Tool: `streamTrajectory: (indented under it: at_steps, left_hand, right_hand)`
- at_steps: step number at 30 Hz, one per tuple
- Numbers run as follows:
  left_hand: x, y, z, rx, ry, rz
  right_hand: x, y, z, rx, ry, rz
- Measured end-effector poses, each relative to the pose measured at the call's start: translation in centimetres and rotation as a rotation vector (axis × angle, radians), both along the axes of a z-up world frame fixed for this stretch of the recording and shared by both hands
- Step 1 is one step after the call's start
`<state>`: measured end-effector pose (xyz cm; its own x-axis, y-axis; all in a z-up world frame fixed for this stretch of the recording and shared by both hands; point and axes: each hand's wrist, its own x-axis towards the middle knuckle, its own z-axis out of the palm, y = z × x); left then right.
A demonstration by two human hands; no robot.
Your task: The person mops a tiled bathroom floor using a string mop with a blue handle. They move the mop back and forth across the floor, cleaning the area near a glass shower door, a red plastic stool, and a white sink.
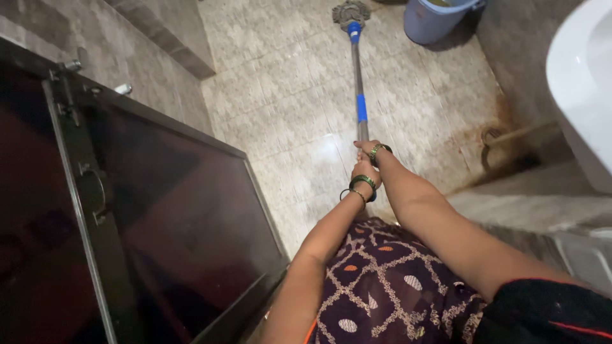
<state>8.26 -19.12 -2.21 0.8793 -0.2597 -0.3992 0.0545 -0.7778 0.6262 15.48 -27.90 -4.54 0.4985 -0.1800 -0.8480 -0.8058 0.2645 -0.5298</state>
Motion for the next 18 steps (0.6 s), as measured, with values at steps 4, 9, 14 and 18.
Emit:
streamTrajectory:
  at_steps: [4,9,14,18]
  left_hand:
    - [3.3,-1.3,-0.8,0.051,0.125,-0.009]
    - [2.9,-0.9,-1.3,0.026,0.161,-0.003]
    - [-0.6,1.5,-1.2,0.049,0.192,-0.028]
    - [-2.9,3.7,-0.4,0.08,0.17,-0.003]
  right_hand:
    - [3.2,-1.0,0.0,0.004,-0.005,-0.006]
    - [2.7,-0.6,-1.2,0.041,0.022,-0.087]
    - [-0.4,1.5,-2.0,-0.058,0.079,-0.051]
    - [-2.6,3.8,-1.5,-0.084,0.056,-0.028]
